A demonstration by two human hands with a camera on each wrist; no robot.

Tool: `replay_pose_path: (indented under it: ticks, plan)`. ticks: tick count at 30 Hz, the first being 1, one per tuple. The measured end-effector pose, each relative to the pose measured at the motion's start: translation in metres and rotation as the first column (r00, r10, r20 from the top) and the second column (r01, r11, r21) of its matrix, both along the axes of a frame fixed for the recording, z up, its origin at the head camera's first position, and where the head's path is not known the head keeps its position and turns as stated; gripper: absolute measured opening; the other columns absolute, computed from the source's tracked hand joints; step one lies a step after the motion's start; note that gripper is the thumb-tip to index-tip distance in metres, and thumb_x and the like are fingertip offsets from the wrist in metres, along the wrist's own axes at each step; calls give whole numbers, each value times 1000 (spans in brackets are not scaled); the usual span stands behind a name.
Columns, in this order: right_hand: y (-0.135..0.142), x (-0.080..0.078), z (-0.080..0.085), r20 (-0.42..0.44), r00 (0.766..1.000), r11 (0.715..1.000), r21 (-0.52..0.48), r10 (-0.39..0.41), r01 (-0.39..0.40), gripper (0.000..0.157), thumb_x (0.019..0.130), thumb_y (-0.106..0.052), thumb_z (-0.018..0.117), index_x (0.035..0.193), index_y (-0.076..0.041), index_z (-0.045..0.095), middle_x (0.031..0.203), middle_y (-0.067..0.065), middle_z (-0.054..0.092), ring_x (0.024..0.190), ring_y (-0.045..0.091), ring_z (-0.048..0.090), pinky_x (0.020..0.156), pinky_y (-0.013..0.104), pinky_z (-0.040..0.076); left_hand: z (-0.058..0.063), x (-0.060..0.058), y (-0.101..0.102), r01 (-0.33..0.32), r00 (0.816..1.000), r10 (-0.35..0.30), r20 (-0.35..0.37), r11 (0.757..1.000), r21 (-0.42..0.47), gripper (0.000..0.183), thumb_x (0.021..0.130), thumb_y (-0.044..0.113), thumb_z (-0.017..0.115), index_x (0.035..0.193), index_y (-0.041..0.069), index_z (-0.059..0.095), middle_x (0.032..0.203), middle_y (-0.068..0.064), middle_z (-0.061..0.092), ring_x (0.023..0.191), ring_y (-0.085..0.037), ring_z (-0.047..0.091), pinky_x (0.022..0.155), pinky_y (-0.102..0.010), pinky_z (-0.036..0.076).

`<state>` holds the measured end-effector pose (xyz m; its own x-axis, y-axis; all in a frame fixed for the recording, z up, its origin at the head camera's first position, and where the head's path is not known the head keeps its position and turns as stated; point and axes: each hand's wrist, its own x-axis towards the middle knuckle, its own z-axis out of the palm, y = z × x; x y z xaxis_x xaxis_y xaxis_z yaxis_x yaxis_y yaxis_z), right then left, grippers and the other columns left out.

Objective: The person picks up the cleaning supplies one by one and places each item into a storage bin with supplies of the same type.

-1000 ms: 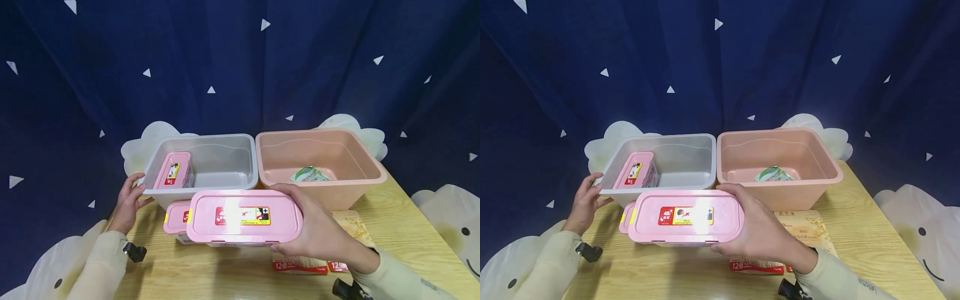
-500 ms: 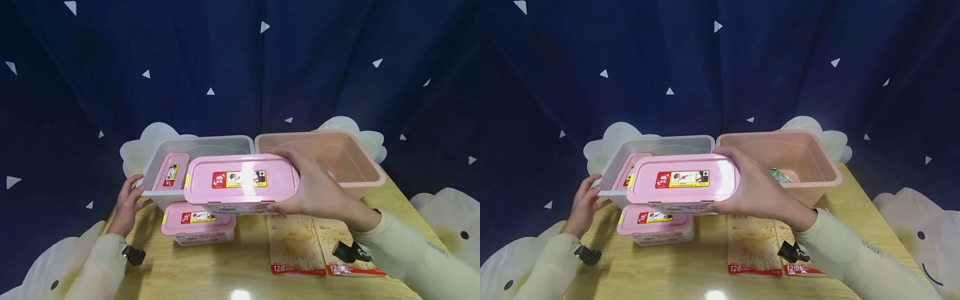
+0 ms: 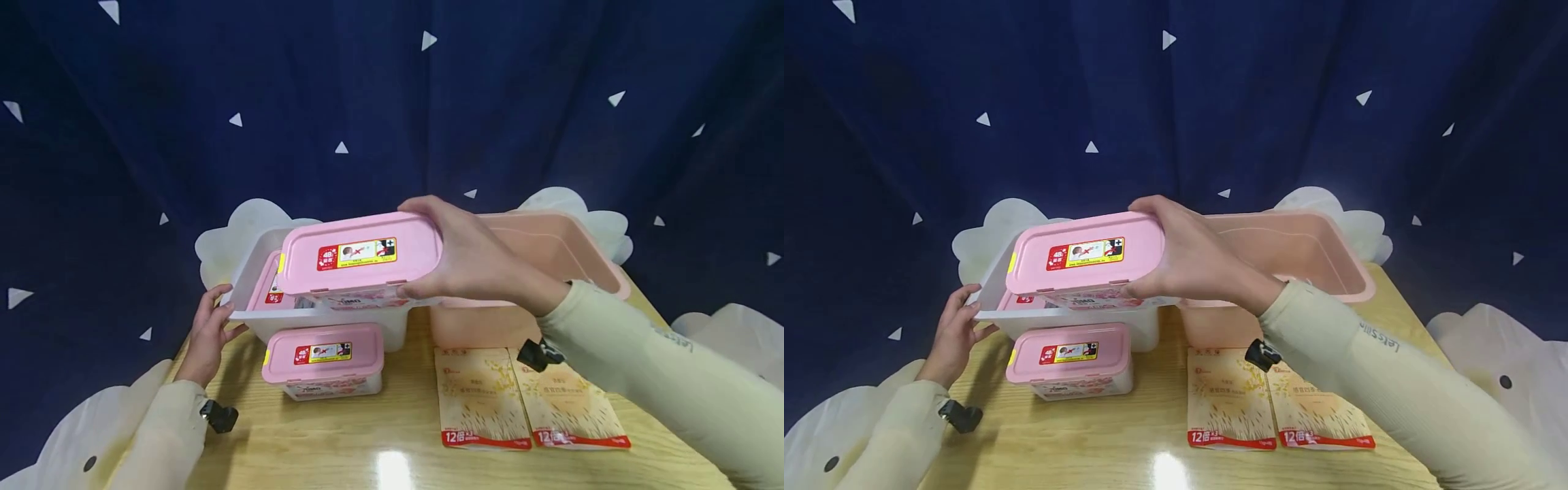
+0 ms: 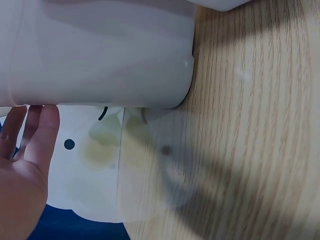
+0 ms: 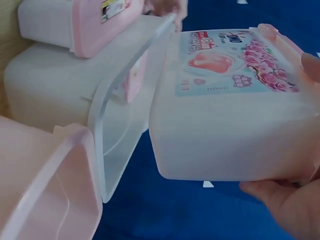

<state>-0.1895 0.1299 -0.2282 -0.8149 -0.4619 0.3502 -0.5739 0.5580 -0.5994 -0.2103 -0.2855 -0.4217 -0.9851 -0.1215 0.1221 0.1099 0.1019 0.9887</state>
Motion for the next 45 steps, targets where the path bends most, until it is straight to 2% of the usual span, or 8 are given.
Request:
replay_pose_path:
  ticks: [3,8,12,22,28,38,45]
  plan:
    - [-10,-8,5,-10,1000,1000,11,-5,5,94,55,-30,95,136,-17,49,119,-2,63,101,14,59,86,33,49,0,1,-1,-2,1000,2,-8,1000,13,35,103,25,40,138,25,40,131,10,42,111,-1,56,80,-16,56]
    - [-16,-22,5,15,1000,999,-48,8,-7,94,56,-27,95,137,-16,48,122,-1,63,104,14,59,89,33,49,1,1,-2,6,1000,-6,-14,1000,29,35,104,23,39,139,24,40,132,9,42,111,0,57,80,-15,56]
    - [-16,-34,1,31,999,998,-64,12,-10,94,57,-28,95,137,-17,48,123,-2,63,105,14,59,90,33,50,0,1,-2,13,1000,-13,2,999,31,36,104,22,39,140,24,39,133,9,40,111,0,56,81,-16,56]
    - [-21,-57,-7,0,1000,995,-99,-11,11,94,59,-26,94,139,-14,46,129,2,61,109,17,58,96,36,50,0,-1,2,19,1000,-19,-4,999,35,35,104,24,39,139,26,39,135,11,38,113,-1,54,80,-16,56]
    - [-25,-69,-14,43,999,997,-72,-16,19,95,57,-28,94,139,-17,47,127,1,62,108,17,59,95,36,50,-2,1,3,16,1000,-16,21,1000,14,35,104,26,40,139,26,39,132,12,38,112,-1,54,80,-17,56]
    - [-62,-95,-22,76,997,998,-64,-13,17,92,60,-31,91,140,-18,46,127,0,60,108,16,57,95,36,50,3,4,-4,7,1000,-7,29,1000,16,37,104,26,42,140,27,38,134,11,37,115,-3,51,79,-15,56]
    - [-75,-104,-31,92,996,996,-92,-7,15,91,60,-29,91,139,-16,47,127,2,61,108,17,57,95,35,49,3,4,-4,12,999,-12,29,1000,14,39,104,29,42,142,26,36,134,11,38,117,-4,50,80,-16,56]
